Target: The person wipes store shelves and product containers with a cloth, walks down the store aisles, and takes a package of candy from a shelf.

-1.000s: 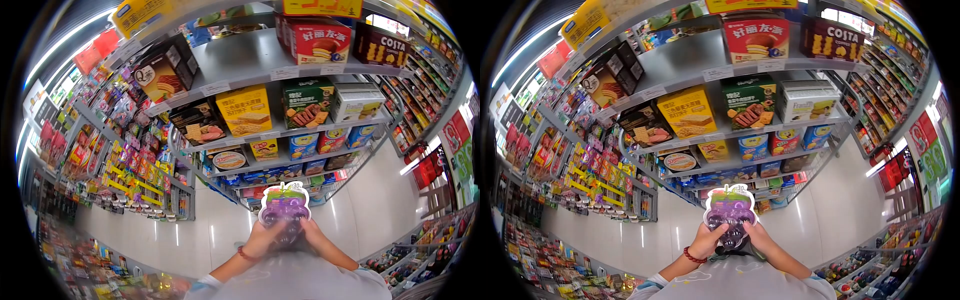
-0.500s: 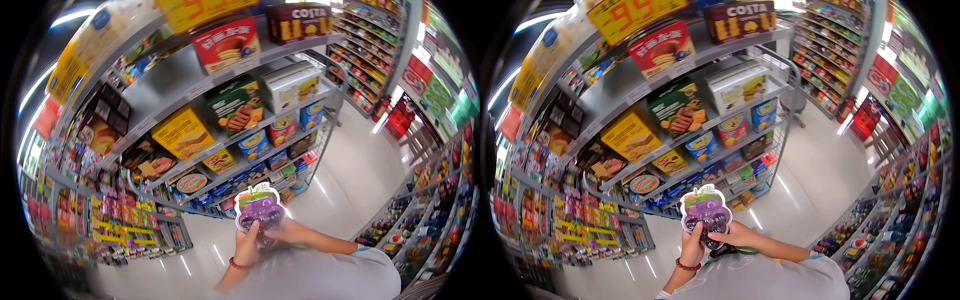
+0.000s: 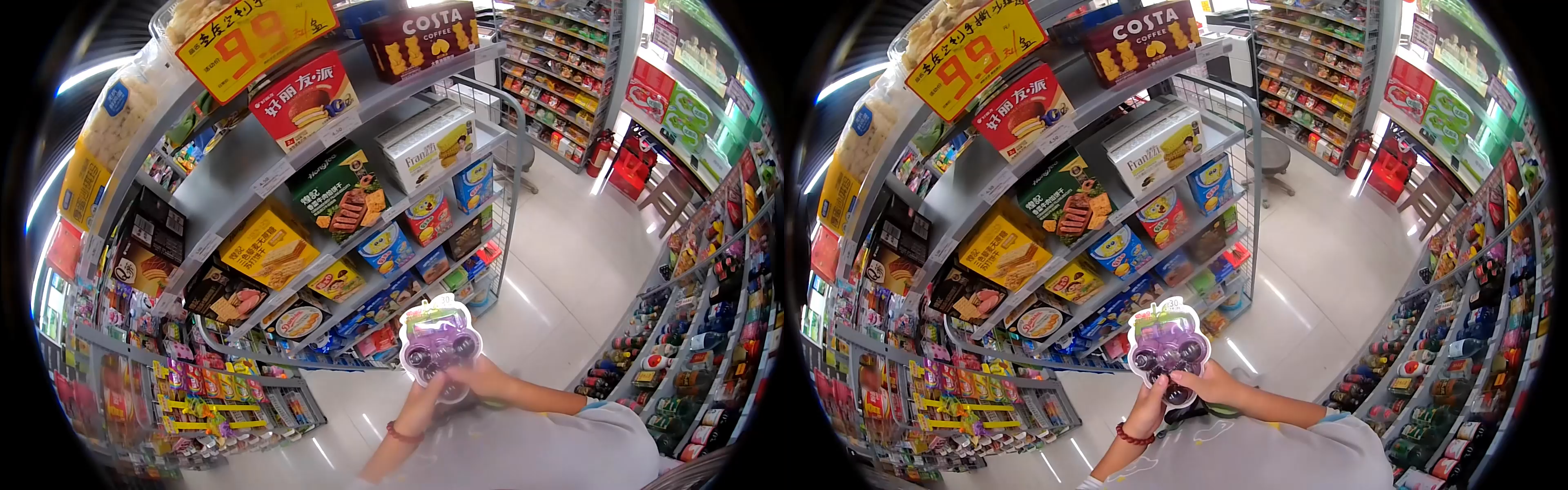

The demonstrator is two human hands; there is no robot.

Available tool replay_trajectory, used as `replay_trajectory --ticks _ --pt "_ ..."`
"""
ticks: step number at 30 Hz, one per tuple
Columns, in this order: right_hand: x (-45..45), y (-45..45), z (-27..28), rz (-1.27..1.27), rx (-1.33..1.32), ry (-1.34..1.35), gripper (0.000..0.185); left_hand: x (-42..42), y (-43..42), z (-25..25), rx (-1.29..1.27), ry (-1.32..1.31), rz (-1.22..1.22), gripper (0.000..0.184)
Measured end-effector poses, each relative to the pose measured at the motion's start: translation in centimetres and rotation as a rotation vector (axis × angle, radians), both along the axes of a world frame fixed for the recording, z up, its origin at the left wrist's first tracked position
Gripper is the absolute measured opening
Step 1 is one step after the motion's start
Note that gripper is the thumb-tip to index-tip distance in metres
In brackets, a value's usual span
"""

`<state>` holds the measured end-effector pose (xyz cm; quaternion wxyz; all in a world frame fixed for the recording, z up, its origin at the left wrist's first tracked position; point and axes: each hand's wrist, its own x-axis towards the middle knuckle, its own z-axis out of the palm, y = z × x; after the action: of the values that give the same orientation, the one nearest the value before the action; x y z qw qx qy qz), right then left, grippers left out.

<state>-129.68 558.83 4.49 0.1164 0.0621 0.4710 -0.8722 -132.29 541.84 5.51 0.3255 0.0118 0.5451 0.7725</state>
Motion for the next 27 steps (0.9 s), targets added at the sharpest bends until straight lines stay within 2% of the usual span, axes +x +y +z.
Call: replay_trajectory --ticks 4,6,8,13,27 --pt "0.4 -0.4 -1.2 -0.073 0.015 0.06 0.04 0.2 0.7 0.7 -0.019 0.033 0.016 0.042" --pt "0.3 0.0 -0.5 -0.053 0.016 0.029 0.038 0.2 0.7 1.4 -0.106 0.035 -0.018 0.051" --pt "0.4 -0.3 -0.8 -0.023 0.005 -0.047 0.033 0.4 0.5 0.8 -0.121 0.065 0.009 0.047" --pt "0.0 -0.8 -1.0 -0.001 0.006 0.019 0.033 0.6 0.6 1.1 -0.062 0.068 0.144 0.04" --pt "-0.9 -1.8 -0.9 0.038 0.013 0.039 0.031 0.6 -0.3 0.7 -0.127 0.04 0.183 0.038"
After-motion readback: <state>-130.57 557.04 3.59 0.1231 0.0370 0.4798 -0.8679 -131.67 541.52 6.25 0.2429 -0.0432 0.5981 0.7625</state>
